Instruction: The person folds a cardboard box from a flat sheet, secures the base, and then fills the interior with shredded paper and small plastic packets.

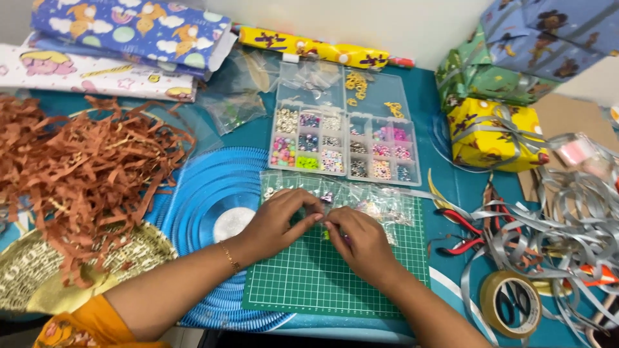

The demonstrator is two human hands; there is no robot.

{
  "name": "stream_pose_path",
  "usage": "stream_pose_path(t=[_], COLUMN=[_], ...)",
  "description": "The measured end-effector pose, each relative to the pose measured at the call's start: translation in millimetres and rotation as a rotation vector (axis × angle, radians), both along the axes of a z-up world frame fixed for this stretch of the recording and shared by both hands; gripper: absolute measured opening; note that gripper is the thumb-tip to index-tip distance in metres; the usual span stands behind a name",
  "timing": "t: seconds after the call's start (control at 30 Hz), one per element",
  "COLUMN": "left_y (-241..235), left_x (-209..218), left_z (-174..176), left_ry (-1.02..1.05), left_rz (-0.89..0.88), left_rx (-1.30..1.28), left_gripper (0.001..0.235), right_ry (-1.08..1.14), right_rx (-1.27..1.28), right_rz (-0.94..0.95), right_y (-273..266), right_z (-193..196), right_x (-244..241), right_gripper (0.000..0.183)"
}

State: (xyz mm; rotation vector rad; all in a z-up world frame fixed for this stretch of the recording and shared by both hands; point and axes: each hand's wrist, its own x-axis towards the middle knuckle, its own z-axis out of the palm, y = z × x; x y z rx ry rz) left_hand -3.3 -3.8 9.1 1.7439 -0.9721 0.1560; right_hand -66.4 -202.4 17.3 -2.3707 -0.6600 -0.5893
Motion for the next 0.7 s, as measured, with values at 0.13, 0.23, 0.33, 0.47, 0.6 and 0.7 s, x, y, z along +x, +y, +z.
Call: stream_pose_path(t=[0.13, 0.23, 0.33, 0.47, 0.6, 0.7], left_y=[1, -1, -3, -1, 1, 0], left_x=[-3, -7, -6, -3, 2, 3], left_z=[2, -1, -2, -6, -8, -14], left_ry=[-0.038, -0.009, 0.007, -0.002, 0.039, 0.015], left_rz=[0.03, -0.05, -0.053, 0.005, 0.057, 0.069], left_rx=[-0.018, 0.009, -0.019, -0.052, -0.1, -0.111], left_gripper=[0.025, 0.016, 0.016, 0.017, 0.017, 0.017], right_ry=[0.038, 0.088, 0.12, 0.244, 0.372, 0.407], right_rx=[0.001, 0.047, 0.08, 0.145, 0.298, 0.364], right_rz=[-0.026, -0.04, -0.044, -0.008, -0.017, -0.016], right_y=[-8, -8, -10, -5, -5, -6], right_z=[-8, -5, -1, 7, 7, 4], right_x=[1, 2, 6, 5, 4, 6], right_gripper=[0.005, 0.005, 0.009, 0.019, 0.009, 0.012])
